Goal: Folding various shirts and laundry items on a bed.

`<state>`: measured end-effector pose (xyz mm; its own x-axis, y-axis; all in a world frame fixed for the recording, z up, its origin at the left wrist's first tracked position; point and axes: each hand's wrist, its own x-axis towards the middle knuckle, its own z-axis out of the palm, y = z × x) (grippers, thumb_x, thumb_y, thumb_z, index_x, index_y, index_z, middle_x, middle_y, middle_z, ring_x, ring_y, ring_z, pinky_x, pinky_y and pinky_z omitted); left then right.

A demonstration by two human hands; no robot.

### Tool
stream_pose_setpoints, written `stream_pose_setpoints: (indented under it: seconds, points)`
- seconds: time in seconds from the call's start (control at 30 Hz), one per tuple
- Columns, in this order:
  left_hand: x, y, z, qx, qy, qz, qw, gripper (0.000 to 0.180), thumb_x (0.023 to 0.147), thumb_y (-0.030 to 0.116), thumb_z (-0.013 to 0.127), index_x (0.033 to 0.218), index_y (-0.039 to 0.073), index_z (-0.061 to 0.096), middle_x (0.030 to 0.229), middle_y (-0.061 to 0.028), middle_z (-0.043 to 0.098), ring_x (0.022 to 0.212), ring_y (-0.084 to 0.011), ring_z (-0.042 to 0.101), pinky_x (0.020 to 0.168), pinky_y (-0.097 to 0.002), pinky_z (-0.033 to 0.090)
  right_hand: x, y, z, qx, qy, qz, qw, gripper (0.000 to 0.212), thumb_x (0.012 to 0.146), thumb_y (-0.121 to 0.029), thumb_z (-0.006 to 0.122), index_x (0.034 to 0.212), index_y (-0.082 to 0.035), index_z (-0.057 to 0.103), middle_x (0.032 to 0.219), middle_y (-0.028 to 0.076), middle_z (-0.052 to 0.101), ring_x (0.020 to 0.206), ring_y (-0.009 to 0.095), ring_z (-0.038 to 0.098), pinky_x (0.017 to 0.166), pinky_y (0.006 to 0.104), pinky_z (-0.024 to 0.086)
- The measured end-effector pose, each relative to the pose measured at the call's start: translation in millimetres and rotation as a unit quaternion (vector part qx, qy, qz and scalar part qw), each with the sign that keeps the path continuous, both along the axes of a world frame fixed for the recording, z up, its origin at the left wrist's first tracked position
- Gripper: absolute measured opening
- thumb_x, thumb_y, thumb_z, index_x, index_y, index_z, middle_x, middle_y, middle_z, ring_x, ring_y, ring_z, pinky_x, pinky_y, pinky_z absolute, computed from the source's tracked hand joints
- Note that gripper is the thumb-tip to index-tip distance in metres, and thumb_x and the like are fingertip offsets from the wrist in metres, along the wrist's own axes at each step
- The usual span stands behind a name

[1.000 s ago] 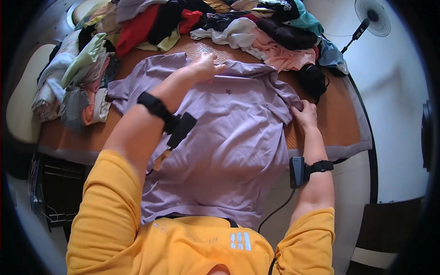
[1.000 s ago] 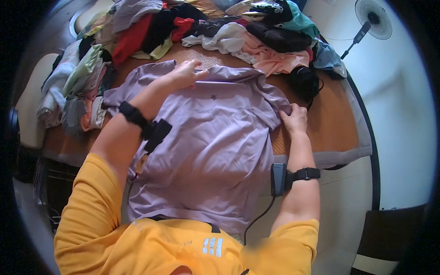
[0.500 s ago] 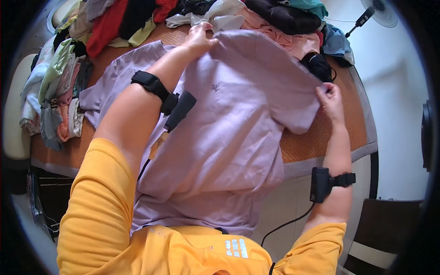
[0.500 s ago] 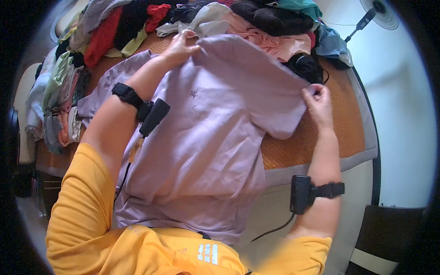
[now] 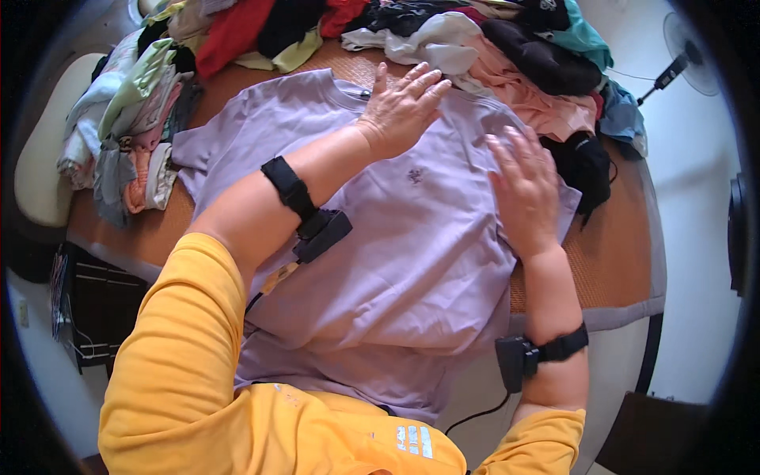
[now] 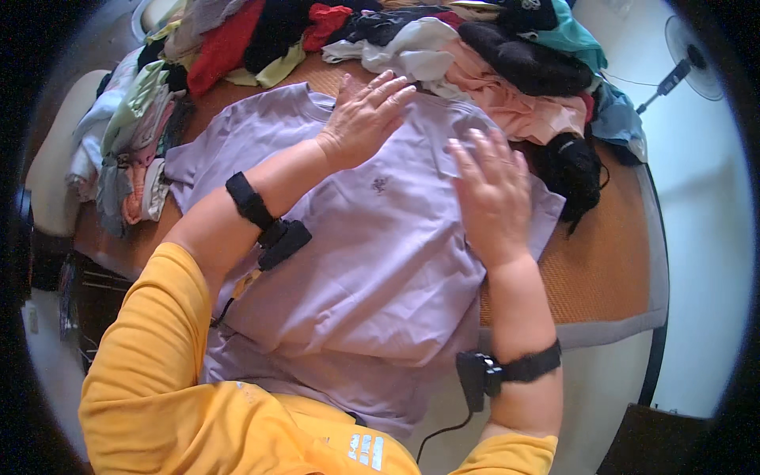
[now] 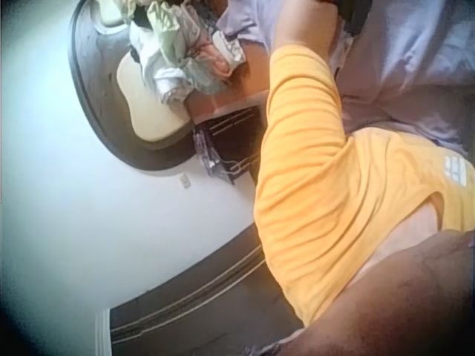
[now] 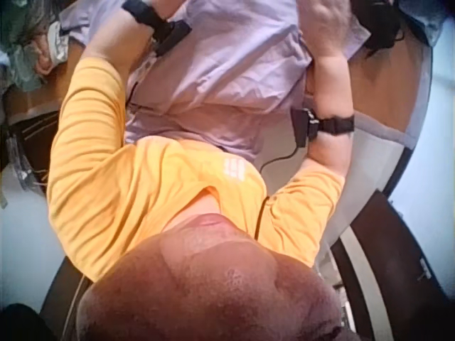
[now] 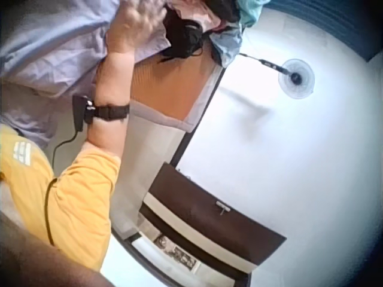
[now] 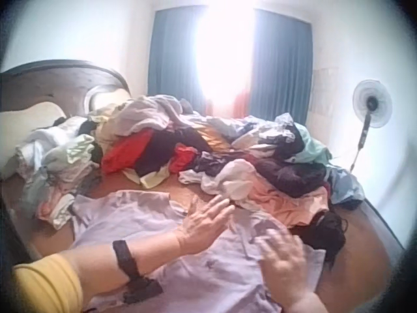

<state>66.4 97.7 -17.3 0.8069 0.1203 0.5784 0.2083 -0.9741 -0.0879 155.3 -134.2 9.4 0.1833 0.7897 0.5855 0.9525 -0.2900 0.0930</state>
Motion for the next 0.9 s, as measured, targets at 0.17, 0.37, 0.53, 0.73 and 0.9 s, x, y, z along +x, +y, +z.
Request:
stream_pose_setpoints:
  seconds: [0.17, 0.37, 0.53, 0.73, 0.9]
  points:
    - [-48, 83, -6, -0.039, -0.020, 0.196, 0.980, 0.044, 0.092, 0.035, 0.034, 0.133, 0.017, 0.034, 0.138, -0.0048, 0.034, 0.131, -0.0233, 0.026, 0.097, -0.0670, 0.020, -14, 68, -30, -0.171, 0.100, -0.030, 0.980, 0.052, 0.086, -0.050, 0.042, 0.131, -0.024, 0.043, 0.141, 0.007, 0.032, 0.133, 0.025, 0.023, 0.106, 0.0508, 0.016]
    - [-94, 149, 15, -0.204, 0.172, 0.357, 0.895, 0.057, 0.074, 0.046, 0.060, 0.117, 0.009, 0.052, 0.121, -0.0133, 0.052, 0.116, -0.0273, 0.046, 0.092, -0.0558, 0.035, 5, 111, 26, -0.305, 0.150, -0.215, 0.916, 0.049, 0.085, -0.048, 0.047, 0.118, -0.012, 0.051, 0.121, 0.011, 0.051, 0.111, 0.025, 0.050, 0.093, 0.0515, 0.033]
    - [-84, 168, 9, -0.348, 0.037, 0.097, 0.932, 0.017, 0.066, 0.015, 0.061, 0.073, 0.005, 0.050, 0.068, -0.0056, 0.051, 0.068, -0.0166, 0.051, 0.062, -0.0267, 0.042, -9, 159, -20, -0.233, 0.140, -0.087, 0.958, 0.054, 0.086, -0.056, 0.035, 0.133, -0.030, 0.037, 0.144, 0.005, 0.024, 0.134, 0.022, 0.020, 0.103, 0.0563, 0.017]
    - [-87, 182, 18, -0.440, -0.036, 0.019, 0.897, 0.029, 0.068, 0.011, 0.063, 0.095, 0.009, 0.053, 0.088, -0.0101, 0.058, 0.080, -0.0213, 0.057, 0.068, -0.0309, 0.046, -11, 176, -17, -0.279, 0.189, -0.152, 0.929, 0.063, 0.083, -0.064, 0.030, 0.138, -0.038, 0.019, 0.149, 0.002, 0.009, 0.136, 0.029, 0.006, 0.103, 0.0610, 0.008]
    - [-86, 165, -11, -0.119, 0.036, 0.285, 0.950, 0.035, 0.084, 0.027, 0.054, 0.119, 0.024, 0.050, 0.121, -0.0082, 0.050, 0.119, -0.0278, 0.041, 0.097, -0.0528, 0.031, 1, 180, -27, -0.213, 0.137, -0.277, 0.927, 0.059, 0.087, -0.059, 0.026, 0.140, -0.036, 0.015, 0.148, 0.002, 0.013, 0.136, 0.023, 0.010, 0.103, 0.0610, 0.008]
